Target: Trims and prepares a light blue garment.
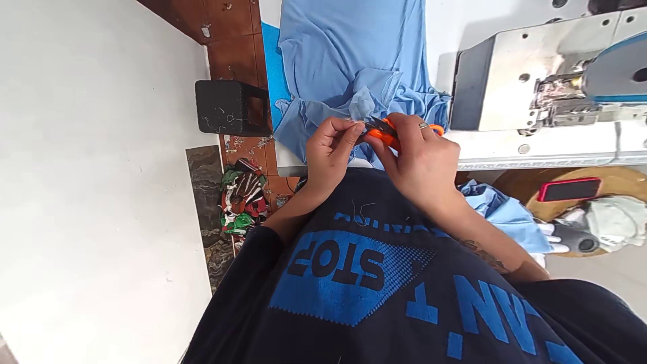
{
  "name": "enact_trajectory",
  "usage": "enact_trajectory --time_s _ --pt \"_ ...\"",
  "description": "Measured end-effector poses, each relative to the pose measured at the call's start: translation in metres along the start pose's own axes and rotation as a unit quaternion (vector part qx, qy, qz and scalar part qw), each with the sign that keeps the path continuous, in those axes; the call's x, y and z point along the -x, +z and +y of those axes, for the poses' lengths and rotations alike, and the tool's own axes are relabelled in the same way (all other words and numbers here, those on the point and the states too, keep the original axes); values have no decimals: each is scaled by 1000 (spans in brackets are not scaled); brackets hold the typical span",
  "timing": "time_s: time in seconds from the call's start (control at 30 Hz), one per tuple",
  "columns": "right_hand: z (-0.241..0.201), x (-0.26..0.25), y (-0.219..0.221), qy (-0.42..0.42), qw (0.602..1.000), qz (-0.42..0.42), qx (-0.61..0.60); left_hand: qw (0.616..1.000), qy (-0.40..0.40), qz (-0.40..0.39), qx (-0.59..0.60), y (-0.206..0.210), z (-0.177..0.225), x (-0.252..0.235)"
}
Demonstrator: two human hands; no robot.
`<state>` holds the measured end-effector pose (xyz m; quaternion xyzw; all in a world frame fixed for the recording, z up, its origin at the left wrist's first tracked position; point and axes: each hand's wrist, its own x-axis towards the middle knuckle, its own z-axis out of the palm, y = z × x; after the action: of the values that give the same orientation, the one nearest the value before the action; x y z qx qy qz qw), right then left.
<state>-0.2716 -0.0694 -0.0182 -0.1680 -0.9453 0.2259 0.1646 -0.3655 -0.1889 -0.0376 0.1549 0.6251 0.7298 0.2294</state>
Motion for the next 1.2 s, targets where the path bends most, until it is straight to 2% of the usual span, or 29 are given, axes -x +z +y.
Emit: enact_trajectory --time_s 0.3,0.4,0.5,0.63,0.7,0.73,0.8,0.87,0.93,1.07,1.2 --pt "1 -1 3 0 1000 -16 11 995 74 -2 -68 4 -7 2" --pt "12 -3 -2 48 991 -31 -118 1000 25 -6 -16 1 -8 -1" --pt "25 -6 6 49 974 -17 -219 999 -31 -21 34 -1 -5 -2" --pt "25 -4 11 94 949 -11 -301 991 56 35 -114 -30 -6 -9" --pt "24 -6 10 102 940 -23 -326 991 42 62 -114 -47 -5 -15" --pt "22 -6 12 89 940 -33 -328 993 28 47 -101 -50 -5 -13" --pt "18 -11 15 45 946 -57 -316 998 5 -2 -68 -43 -4 -7" --pt "12 -12 21 12 955 -33 -294 998 -14 -27 -51 -30 -2 0" --pt "11 -11 18 1 967 -5 -254 999 -22 -19 -25 -23 -1 4" --pt "8 -1 4 -18 991 -16 -128 1000 -12 6 18 -20 -4 6" --pt "3 2 11 -31 998 -24 -53 1000 21 11 -11 -14 -7 7"
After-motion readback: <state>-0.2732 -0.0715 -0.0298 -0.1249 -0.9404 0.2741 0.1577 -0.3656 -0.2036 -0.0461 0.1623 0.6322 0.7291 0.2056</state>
